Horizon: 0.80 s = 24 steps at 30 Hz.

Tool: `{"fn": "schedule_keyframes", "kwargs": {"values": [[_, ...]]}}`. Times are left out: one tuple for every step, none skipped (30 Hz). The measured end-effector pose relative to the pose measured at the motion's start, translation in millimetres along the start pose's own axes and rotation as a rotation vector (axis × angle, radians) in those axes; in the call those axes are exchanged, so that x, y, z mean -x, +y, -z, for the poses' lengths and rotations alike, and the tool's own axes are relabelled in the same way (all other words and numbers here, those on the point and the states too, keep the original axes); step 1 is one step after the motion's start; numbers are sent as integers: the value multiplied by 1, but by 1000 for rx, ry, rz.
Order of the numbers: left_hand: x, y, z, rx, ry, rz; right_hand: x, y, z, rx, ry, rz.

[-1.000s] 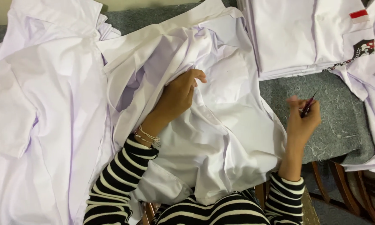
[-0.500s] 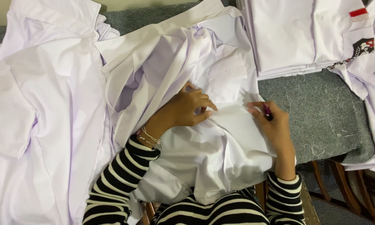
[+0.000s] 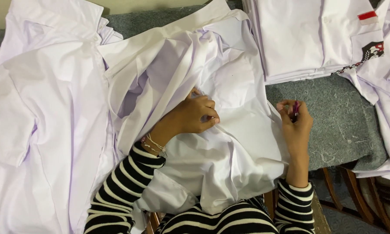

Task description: Trimming loose threads from white shirts using thread snips at a finishing station

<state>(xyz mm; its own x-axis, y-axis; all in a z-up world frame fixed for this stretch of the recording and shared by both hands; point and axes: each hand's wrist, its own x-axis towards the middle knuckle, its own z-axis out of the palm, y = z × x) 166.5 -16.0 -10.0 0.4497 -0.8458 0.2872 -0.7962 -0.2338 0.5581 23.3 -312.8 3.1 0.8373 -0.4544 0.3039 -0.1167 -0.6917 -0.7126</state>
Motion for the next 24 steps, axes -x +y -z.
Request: {"fn": "schedule_keyframes", "kwargs": {"values": [[0, -1, -2, -1, 3, 0, 1, -6, 1, -22, -1, 17], [1, -3, -4, -2, 7, 2, 1, -12, 3, -44, -3, 33], [0, -3, -5, -1, 6, 1, 6, -20, -3, -43, -3, 32], [0, -4, -6, -8, 5, -1, 11, -28, -10, -77, -31, 22], [1, -5, -6, -15, 4, -4, 16, -36, -17, -110, -59, 12], [1, -5, -6, -16, 3, -4, 15, -44, -16, -111, -59, 11], [1, -5, -6, -8, -5, 6, 14, -52, -15, -4, -152, 57], [1, -5, -5, -2, -12, 17, 12, -60, -15, 103, -247, 105], [1, -6, -4, -2, -11, 18, 13, -59, -12, 103, -247, 106], [1, -6, -4, 13, -15, 18, 13, -58, -9, 102, -296, 119], [1, -7, -3, 28, -19, 18, 13, -57, -5, 102, -346, 132], [1, -5, 0, 32, -22, 17, 13, -61, -2, 104, -346, 128], [1, -3, 3, 38, -28, 17, 13, -64, 2, 38, -390, 142], [0, -2, 7, 43, -35, 18, 14, -67, 4, -29, -432, 156], [0, -3, 6, 45, -38, 16, 18, -58, 6, -28, -431, 152], [0, -4, 5, 33, -37, 10, 22, -49, 7, -57, -439, 127], [0, -6, 4, 21, -36, 3, 26, -40, 9, -85, -448, 102], [0, -6, 4, 23, -39, 3, 30, -26, 8, -86, -447, 99], [1, -6, 4, 30, -39, 11, 35, -11, 7, -3, -425, 113], [0, -6, 3, 37, -39, 17, 40, 3, 6, 80, -401, 127], [0, -6, 3, 38, -43, 15, 37, -9, 6, 79, -399, 124], [0, -7, 2, 41, -42, 14, 35, -21, 6, 231, -444, 136], [0, -8, 2, 45, -42, 13, 32, -33, 5, 382, -488, 148], [1, -10, -2, 47, -45, 13, 33, -34, 5, 382, -489, 145]]}}
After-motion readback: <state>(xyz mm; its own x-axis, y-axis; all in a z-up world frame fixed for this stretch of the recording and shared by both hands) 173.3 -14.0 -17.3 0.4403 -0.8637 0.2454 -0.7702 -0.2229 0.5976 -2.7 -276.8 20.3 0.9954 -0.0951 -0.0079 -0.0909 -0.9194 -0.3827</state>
